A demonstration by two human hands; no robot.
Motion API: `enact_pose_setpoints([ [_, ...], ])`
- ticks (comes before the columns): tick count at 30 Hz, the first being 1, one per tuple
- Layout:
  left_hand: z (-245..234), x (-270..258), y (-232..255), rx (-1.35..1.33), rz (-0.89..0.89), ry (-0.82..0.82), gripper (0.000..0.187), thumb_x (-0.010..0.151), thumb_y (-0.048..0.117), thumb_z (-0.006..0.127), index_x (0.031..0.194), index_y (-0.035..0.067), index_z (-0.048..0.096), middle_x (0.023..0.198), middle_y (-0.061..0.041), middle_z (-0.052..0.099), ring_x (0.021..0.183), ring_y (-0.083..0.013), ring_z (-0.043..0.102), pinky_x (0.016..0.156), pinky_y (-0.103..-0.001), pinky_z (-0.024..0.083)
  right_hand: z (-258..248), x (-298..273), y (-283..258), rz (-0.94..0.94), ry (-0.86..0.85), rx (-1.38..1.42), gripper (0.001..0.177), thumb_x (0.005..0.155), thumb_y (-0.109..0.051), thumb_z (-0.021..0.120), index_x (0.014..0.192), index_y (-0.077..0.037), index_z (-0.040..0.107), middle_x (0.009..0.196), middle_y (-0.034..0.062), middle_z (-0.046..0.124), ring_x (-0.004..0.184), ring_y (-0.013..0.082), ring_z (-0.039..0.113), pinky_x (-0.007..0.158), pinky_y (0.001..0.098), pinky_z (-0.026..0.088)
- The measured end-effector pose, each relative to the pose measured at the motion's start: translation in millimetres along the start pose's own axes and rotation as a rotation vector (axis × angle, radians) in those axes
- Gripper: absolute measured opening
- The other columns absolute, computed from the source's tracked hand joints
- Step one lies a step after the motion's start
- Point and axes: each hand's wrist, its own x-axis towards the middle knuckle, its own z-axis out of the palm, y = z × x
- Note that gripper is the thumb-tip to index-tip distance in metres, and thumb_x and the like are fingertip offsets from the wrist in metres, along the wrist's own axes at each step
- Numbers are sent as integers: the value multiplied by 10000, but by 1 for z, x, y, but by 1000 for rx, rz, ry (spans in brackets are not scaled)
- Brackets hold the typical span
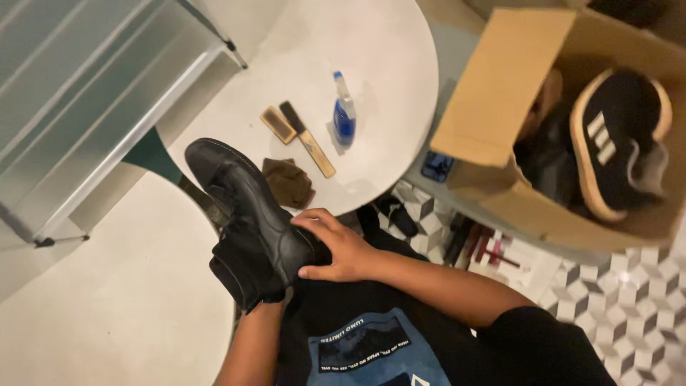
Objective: The person takes a boot out of a cardboard box and brushes it using a wooden shoe brush.
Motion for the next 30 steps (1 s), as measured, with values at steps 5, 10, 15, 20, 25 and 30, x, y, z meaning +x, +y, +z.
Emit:
enact_pose_setpoints([
  [5,5,16,-21,-56,32,-21,789,984,635,496,1493,33,486,1388,-141,617,1237,-283,607,1070,-432,489,-12,17,32,357,-54,233,917,807,-395,804,1555,-106,362,1342,158,610,1185,284,632,1001,391,530],
  [10,-2,41,-59,-110,-10,-65,842,975,686,486,1489,19,491,1369,-144,631,1221,-282,618,1062,-423,496,-20,26,74,286,-73,535,857,857,-316,817,1520,-39,351,1348,158,612,1275,243,577,1097,369,439],
  [15,-30,38,-72,389,39,144,791,1069,671,380,1406,-22,562,1209,-143,672,1091,-250,638,966,-359,530,-32,27,97,401,23,682,702,890,-256,786,1458,19,478,1302,162,648,1187,231,607,1048,360,485],
  [20,-34,33,-48,1048,331,415,460,1067,406,515,1315,31,612,1168,-45,708,1084,-153,657,943,-278,502,-48,43,92,310,104,435,700,872,-186,789,1454,15,456,1239,166,672,1148,221,636,1009,340,507],
  [25,26,2,-30,1131,723,825,246,1005,178,666,1167,5,599,1020,-92,685,931,-184,649,864,-334,537,-53,57,83,225,164,358,720,871,-192,789,1455,31,432,1291,186,649,1191,239,635,1038,354,494],
  [30,117,-23,-21,1530,1042,618,305,901,223,744,1098,20,631,1108,-154,610,1004,-296,614,904,-413,525,-51,64,79,200,204,208,771,860,-208,820,1446,72,403,1309,223,630,1209,267,639,1050,371,493],
])
